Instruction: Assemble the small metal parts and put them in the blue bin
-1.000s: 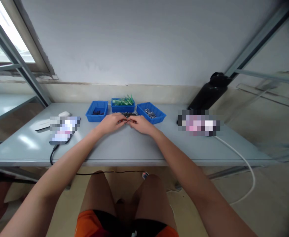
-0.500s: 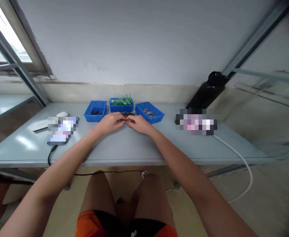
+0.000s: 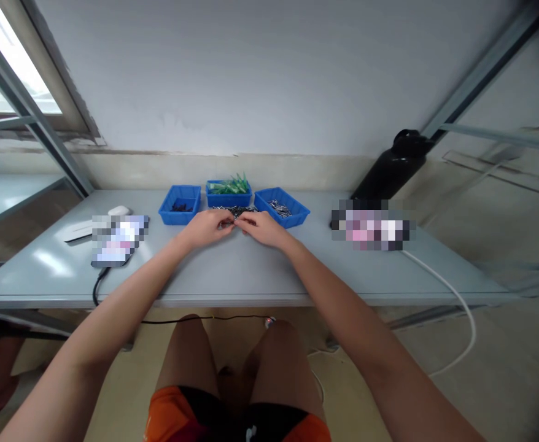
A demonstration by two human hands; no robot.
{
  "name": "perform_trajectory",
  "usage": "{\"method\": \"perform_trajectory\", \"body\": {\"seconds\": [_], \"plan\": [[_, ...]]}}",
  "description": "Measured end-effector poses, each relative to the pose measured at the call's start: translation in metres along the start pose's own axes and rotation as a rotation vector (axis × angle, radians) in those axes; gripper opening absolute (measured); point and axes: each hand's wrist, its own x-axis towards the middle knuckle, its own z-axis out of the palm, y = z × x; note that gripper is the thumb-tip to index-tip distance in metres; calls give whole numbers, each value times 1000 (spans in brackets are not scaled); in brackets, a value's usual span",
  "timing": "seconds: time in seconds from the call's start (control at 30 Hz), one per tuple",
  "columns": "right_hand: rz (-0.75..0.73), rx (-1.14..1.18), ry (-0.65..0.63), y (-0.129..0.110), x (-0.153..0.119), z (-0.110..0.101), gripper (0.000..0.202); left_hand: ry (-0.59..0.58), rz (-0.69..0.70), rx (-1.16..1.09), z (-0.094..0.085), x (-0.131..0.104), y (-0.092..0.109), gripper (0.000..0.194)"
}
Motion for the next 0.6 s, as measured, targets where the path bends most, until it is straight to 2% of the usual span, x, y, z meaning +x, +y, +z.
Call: {"method": "perform_trajectory", "body": {"seconds": [0.43,0.6], "plan": [[0,2,-18,0,1,0,29,-10,3,-12,0,-1,-2,15],[7,5,2,3,2,1,25,-27,28,19,0,-1,-4,20]]}}
